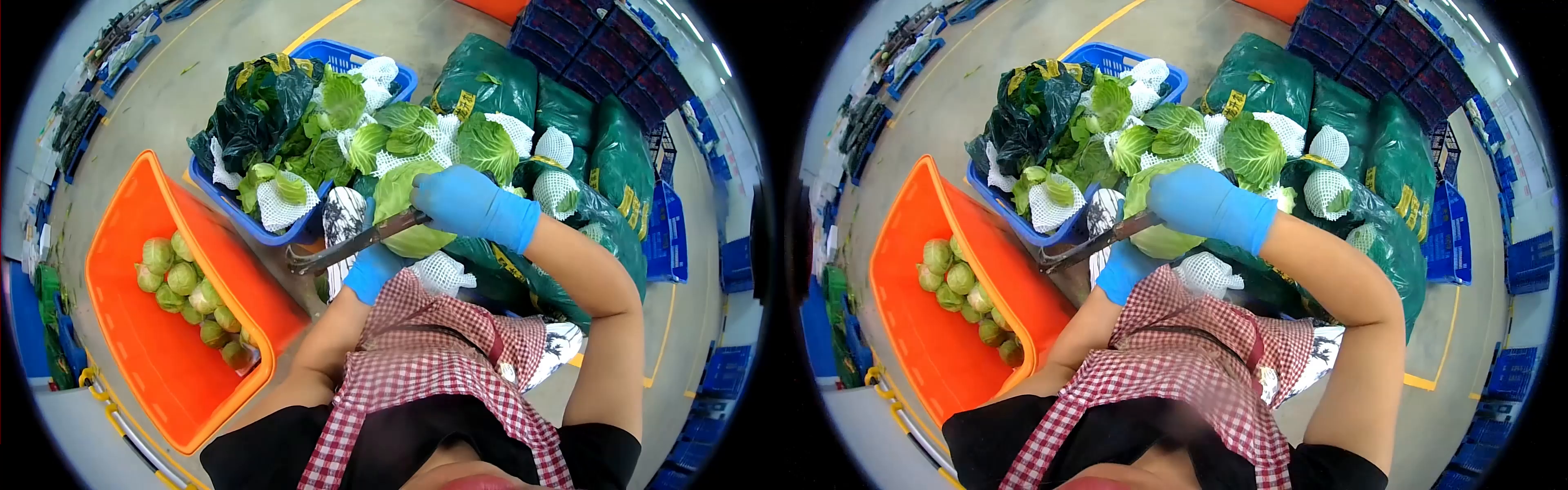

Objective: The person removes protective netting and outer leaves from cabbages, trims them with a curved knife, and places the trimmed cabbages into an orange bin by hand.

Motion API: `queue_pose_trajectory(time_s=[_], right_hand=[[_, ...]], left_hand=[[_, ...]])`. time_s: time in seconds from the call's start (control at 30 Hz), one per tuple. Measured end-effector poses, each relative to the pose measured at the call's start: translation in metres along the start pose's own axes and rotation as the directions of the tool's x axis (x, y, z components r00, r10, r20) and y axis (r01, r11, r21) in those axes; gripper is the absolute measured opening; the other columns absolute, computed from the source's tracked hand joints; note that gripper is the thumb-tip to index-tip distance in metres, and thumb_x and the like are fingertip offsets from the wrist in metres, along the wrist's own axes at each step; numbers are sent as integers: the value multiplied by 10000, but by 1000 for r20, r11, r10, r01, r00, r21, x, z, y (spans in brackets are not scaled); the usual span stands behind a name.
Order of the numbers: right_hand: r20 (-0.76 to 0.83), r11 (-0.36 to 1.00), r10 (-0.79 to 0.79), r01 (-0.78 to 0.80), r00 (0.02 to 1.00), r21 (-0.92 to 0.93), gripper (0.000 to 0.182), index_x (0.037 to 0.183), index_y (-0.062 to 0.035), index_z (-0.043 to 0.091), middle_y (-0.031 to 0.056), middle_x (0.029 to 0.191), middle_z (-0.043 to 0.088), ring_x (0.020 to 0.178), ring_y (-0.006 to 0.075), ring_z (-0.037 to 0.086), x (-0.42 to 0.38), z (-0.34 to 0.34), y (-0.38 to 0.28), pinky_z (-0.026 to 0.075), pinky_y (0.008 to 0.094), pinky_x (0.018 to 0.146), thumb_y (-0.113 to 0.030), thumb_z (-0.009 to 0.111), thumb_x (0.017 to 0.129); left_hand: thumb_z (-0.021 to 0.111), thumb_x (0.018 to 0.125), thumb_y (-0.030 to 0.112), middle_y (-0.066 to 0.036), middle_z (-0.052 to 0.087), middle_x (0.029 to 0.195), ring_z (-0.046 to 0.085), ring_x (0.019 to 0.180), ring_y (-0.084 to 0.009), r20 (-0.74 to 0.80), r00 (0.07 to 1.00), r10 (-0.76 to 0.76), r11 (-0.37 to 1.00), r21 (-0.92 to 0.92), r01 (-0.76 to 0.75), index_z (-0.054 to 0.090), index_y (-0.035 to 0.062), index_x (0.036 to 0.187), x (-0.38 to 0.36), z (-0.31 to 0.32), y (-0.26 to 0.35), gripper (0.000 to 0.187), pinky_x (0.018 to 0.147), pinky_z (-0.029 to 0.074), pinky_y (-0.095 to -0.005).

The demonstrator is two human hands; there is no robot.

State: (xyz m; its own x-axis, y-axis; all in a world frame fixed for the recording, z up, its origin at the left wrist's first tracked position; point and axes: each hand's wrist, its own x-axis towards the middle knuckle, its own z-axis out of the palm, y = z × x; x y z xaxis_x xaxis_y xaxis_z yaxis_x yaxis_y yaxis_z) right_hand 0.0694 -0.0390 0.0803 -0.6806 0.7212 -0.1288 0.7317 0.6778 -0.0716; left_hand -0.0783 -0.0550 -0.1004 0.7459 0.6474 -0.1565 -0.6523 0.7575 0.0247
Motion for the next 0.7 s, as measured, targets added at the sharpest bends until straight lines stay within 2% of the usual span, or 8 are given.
queue_pose_trajectory(time_s=[0.07,0.17,0.23,0.3,0.43,0.6,0.63,0.7], right_hand=[[73,999,20,-23,997,43,193,776,-57,593,111,783,587,659,308,601,5,-13,-2,483,408,579,-225,657,704],[-53,950,145,-124,988,286,209,755,-31,604,130,706,600,612,313,579,12,-28,18,469,396,570,-219,660,684],[-43,835,317,-258,947,486,212,787,1,617,92,600,571,521,172,542,10,-50,22,454,307,522,-191,660,706],[216,462,431,-420,876,781,206,758,18,603,51,597,560,496,110,531,10,-48,43,435,249,475,-175,670,725],[364,109,449,-455,816,884,183,739,9,589,39,602,555,467,92,510,5,-29,52,411,222,449,-137,697,708],[276,-402,581,-25,766,915,182,878,-14,516,3,651,499,514,73,463,-26,-6,82,395,219,445,-67,651,768],[232,-420,632,76,739,904,200,899,-5,510,9,650,507,507,78,477,-32,4,96,407,225,441,-63,653,772],[268,-414,732,97,627,905,191,878,-1,519,18,638,518,504,98,499,-41,32,123,424,234,436,-60,664,768]], left_hand=[[298,902,565,-118,358,1407,351,1291,-303,33,999,-21,997,-78,24,297,128,1386,-2,4,1,652,1075,273,-490],[348,885,571,-121,363,1406,353,1290,-313,68,997,-28,989,-146,38,309,129,1386,-8,16,2,669,1076,266,-501],[401,876,553,-122,366,1405,354,1289,-318,71,997,-12,991,-131,22,325,128,1379,-12,28,0,663,1079,259,-507],[467,860,527,-120,374,1403,359,1286,-324,57,998,1,980,-199,10,352,131,1370,-12,17,2,656,1081,252,-516],[461,867,527,-112,376,1407,358,1290,-316,79,997,15,961,-278,8,359,139,1371,-13,0,1,644,1082,249,-515],[352,915,516,-95,382,1407,365,1288,-302,161,982,102,951,-306,-48,349,146,1378,-7,-14,-7,593,1077,266,-499],[340,923,506,-94,386,1405,369,1285,-302,168,979,115,963,-261,-68,343,145,1380,-5,-14,-6,583,1073,275,-498],[315,937,486,-90,393,1399,377,1280,-301,175,974,140,979,-169,-111,331,142,1383,-7,-17,-3,563,1063,294,-497]])
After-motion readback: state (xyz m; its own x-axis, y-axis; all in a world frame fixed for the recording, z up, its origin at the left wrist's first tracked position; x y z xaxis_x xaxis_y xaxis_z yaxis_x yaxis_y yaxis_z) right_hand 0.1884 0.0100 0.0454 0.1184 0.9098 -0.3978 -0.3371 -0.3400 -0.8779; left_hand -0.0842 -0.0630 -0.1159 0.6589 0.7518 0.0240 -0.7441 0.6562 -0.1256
